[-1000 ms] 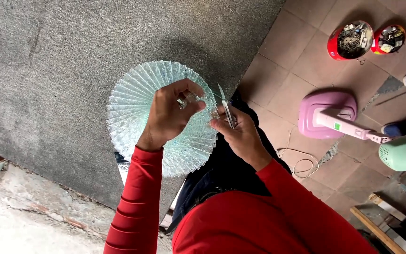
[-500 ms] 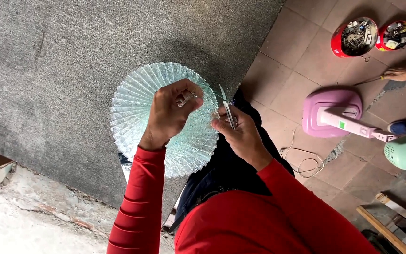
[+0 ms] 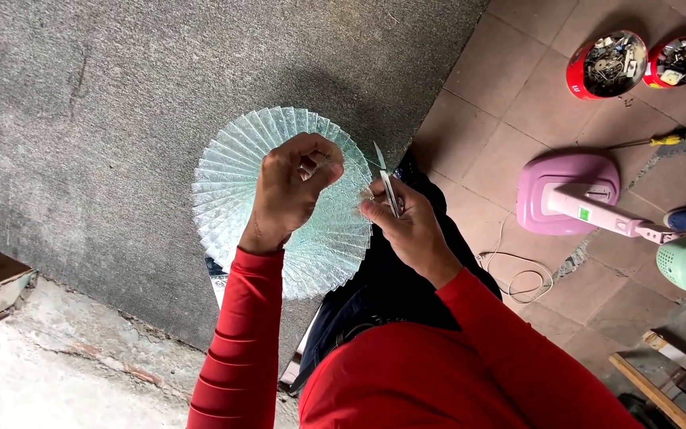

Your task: Arranging thin glass plates into a spiral sculpture on a base and using a utility knife for adjustments

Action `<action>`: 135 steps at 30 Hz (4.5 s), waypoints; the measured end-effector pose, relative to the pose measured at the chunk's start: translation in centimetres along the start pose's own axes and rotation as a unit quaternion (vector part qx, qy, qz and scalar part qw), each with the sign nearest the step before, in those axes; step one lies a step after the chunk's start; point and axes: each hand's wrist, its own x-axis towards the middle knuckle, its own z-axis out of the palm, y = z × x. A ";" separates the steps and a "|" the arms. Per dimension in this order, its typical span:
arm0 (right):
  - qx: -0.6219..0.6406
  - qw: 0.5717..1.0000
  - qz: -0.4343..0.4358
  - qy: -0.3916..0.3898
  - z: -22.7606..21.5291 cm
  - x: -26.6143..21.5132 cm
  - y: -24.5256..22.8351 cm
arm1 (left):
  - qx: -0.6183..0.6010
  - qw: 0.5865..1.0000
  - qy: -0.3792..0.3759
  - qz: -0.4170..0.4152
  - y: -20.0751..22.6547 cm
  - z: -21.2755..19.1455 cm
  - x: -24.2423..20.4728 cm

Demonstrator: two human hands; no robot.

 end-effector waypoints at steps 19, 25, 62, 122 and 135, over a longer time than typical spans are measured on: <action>-0.066 0.995 -0.064 0.025 1.6 1.6 -2.6 | 0.068 0.995 0.024 0.065 0.2 0.8 -0.6; -0.071 0.993 -0.075 0.054 2.1 1.2 -2.1 | 0.063 0.997 0.025 0.037 0.1 0.7 -0.4; -0.080 0.991 -0.099 0.031 2.6 2.0 -3.8 | 0.058 0.996 0.060 -0.008 -0.2 1.6 0.7; -0.046 0.993 -0.009 0.106 1.9 1.3 -6.7 | -0.173 0.892 0.337 -0.248 -8.9 -14.6 -4.5; -0.073 0.994 0.000 0.087 0.2 2.1 -5.3 | -0.039 0.903 0.384 -0.190 -11.6 -6.4 -8.3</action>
